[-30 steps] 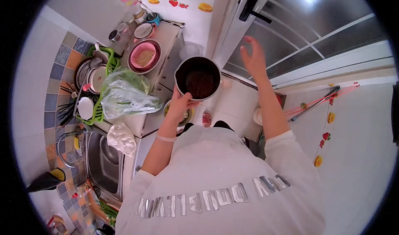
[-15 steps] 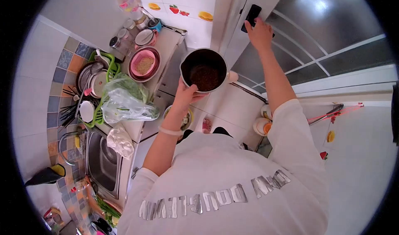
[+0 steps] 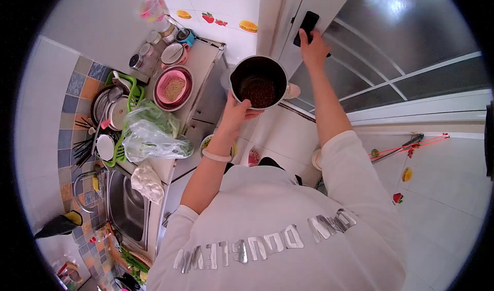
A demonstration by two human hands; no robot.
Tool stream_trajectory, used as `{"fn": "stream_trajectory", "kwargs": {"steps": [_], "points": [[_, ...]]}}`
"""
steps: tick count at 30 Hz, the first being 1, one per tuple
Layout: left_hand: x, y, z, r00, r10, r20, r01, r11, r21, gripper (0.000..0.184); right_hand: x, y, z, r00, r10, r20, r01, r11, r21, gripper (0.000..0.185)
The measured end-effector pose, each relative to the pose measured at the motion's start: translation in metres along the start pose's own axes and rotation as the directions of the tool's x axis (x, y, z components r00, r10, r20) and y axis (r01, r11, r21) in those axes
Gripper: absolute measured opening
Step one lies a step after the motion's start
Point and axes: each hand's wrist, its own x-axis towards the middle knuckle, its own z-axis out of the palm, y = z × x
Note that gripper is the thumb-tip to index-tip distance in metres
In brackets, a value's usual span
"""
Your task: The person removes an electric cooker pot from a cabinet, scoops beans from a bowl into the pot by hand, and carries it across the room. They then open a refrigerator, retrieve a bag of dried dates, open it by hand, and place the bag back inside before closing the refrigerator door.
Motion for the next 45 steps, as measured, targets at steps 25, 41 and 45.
{"fn": "stream_trajectory", "kwargs": {"steps": [25,41,45], "points": [[-0.066,-0.017,-0.060,0.995,-0.080,0.051,0.079,0.997,0.011,0.078,-0.121,-0.031,-0.084,0.964,-0.252,-0.088,0.247,0.967,-0.065,0.041],[-0.137,-0.040,-0.135,0.978,-0.168,0.127,0.159,0.984,0.081,0.074,-0.281,-0.129,-0.091,0.967,-0.121,0.223,0.091,0.986,0.140,0.041],[-0.144,-0.048,-0.146,0.971,-0.189,0.143,0.171,0.977,0.129,0.072,-0.303,-0.111,-0.089,0.949,0.102,0.300,-0.142,0.983,0.114,0.054]]}}
